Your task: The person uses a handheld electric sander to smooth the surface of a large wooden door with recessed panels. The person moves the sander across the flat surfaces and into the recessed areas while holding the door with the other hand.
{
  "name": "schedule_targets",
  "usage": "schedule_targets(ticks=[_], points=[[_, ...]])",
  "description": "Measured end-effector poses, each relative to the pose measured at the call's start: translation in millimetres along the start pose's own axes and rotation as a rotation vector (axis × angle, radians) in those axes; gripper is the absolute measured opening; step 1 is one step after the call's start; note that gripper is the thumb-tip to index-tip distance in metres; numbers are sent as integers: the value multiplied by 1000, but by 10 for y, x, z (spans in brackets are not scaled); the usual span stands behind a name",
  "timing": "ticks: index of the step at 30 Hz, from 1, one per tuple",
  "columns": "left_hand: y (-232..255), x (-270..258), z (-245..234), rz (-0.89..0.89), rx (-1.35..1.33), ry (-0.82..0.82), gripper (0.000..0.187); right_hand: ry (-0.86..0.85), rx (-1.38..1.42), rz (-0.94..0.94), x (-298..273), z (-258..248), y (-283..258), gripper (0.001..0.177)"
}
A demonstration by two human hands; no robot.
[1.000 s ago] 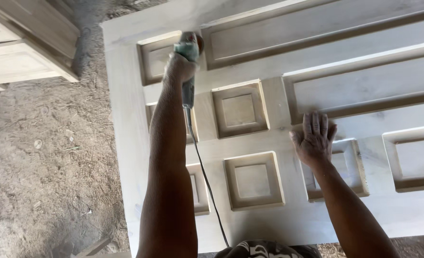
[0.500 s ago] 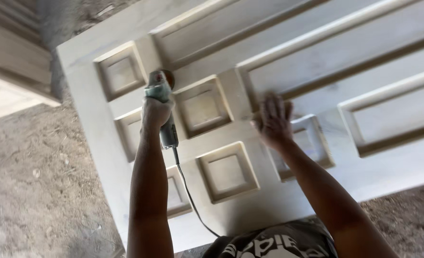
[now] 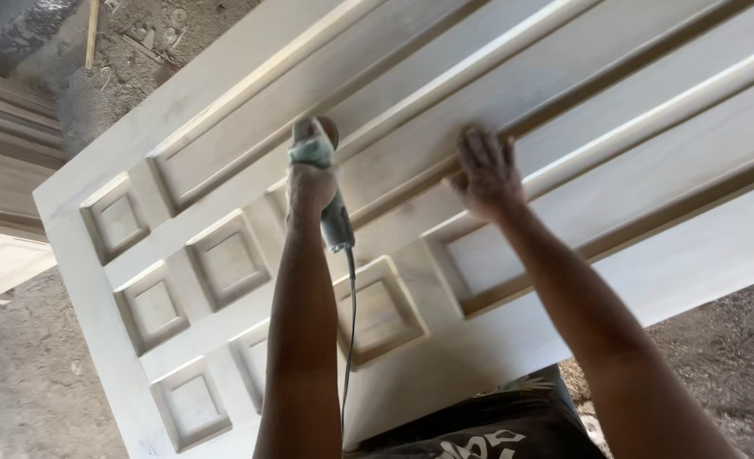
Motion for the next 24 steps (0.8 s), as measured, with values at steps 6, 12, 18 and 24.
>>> schedule_targets(ticks=[6,12,18,24], points=[[1566,142,1240,195,-140,-65,48,129,125,181,262,-788,2045,76],[2992,52,2354,352,-214,-144,26,243,245,213,186,-958,2621,78],[2735,52,2626,345,-167,-128,29,258,245,186,146,-971,2513,75],[897,779,1769,325,-191,11,30,252,90,223,234,-860,2560,69]])
Point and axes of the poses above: each hand's wrist, its own x-axis towards the middle knuckle, its own z-axis out of the palm, y = z × x, the point moved 6 cm from there along x, towards the middle knuckle, and after that the axes turned 5 degrees about z, right-handed, at the moved point
